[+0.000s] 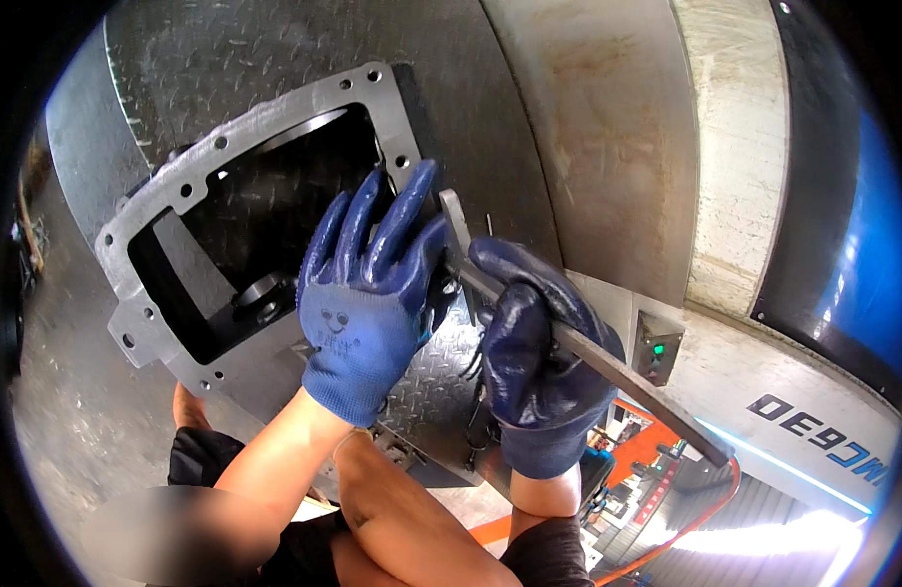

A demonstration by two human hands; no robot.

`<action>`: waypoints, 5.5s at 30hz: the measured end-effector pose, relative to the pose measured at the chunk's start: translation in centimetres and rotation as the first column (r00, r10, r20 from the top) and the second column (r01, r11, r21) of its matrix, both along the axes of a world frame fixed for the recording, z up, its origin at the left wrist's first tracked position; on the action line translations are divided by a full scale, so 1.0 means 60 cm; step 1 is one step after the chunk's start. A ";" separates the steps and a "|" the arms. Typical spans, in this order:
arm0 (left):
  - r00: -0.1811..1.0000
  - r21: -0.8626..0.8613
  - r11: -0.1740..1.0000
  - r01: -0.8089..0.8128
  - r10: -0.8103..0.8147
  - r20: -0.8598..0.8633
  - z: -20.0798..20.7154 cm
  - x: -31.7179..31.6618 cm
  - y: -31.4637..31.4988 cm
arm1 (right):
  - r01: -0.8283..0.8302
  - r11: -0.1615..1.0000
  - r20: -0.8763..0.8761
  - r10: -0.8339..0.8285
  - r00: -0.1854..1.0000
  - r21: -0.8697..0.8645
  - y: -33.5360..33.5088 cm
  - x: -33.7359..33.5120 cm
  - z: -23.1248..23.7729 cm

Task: The person measures a metal casing using a caliper and then transports the part across the facility using a hand truck.

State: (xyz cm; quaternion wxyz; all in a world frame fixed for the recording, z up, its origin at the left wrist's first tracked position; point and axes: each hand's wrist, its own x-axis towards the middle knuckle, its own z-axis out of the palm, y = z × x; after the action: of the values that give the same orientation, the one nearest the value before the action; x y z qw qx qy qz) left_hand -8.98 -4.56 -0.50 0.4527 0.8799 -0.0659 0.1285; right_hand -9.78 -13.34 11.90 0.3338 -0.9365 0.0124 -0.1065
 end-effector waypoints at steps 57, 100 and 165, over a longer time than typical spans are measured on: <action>0.986 -0.155 0.979 0.135 -0.116 0.120 0.008 0.011 -0.004 | 0.357 0.621 0.129 -0.600 0.789 0.698 -0.095 -0.096 0.022; 0.823 -0.015 0.840 0.543 -0.529 0.207 0.005 0.051 0.009 | 0.192 -0.033 -0.144 -0.787 0.600 0.981 -0.212 -0.224 -0.004; 0.397 -0.720 0.678 0.146 -0.707 -0.585 0.046 -0.099 0.105 | 0.242 -0.559 -0.596 -0.630 0.499 0.793 -0.241 -0.330 -0.401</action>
State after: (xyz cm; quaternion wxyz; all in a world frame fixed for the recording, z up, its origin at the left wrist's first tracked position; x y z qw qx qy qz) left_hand -14.89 1.73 2.28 0.6795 0.5982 -0.0377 -0.4231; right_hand -29.57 -27.80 -12.13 0.7927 -0.1555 0.4930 -0.3231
